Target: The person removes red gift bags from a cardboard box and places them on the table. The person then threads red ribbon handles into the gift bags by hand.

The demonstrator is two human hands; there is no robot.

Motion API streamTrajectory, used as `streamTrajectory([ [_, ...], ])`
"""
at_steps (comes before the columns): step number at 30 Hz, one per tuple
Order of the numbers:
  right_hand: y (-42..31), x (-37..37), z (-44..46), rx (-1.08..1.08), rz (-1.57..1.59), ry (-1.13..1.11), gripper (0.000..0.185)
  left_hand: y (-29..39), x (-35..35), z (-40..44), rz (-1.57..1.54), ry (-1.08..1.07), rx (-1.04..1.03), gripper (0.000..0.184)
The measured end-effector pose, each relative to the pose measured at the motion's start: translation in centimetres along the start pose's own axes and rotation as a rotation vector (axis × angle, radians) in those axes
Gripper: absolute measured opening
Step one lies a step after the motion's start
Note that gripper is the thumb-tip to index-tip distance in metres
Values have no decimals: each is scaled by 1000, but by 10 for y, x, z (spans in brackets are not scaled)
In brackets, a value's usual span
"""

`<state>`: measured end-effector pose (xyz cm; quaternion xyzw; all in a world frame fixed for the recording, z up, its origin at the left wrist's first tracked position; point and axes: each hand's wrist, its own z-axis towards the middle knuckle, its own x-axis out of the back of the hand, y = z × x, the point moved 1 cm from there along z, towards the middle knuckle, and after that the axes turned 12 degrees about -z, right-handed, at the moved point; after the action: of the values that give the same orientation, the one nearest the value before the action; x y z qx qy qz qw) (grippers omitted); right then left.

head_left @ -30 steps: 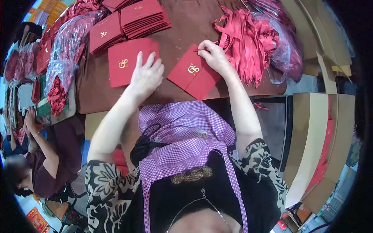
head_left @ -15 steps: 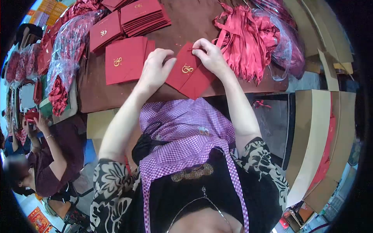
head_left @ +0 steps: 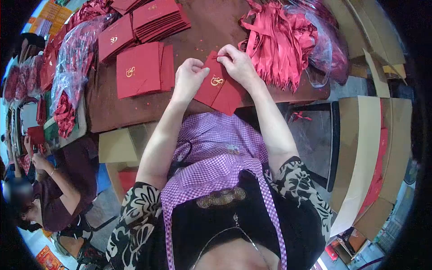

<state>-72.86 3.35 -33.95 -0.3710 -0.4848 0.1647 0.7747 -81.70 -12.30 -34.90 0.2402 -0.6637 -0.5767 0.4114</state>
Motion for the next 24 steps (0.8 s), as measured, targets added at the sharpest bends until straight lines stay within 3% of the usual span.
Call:
streamTrajectory([
  [3,6,-6,1,-36,-64,-55,13,0,-1,-1,-62,-38,106,29],
  [5,14,-11,2,188,-179,144,11,-5,-4,-1,-114,-49,138,23],
  [6,12,-10,2,192,-181,141,11,-7,-5,-1,-118,-45,138,23],
  [8,8,-7,-2,297,-156,369,10,-13,-8,-1,-134,-8,151,20],
  [11,-9,-5,-18,158,-67,371,10,-21,-9,1,-116,22,114,27],
  [14,-17,-8,-28,170,-163,303,6,-18,-11,-2,-195,57,90,19],
  [24,-15,-24,-24,139,-347,216,9,-16,-8,0,-334,34,204,24],
])
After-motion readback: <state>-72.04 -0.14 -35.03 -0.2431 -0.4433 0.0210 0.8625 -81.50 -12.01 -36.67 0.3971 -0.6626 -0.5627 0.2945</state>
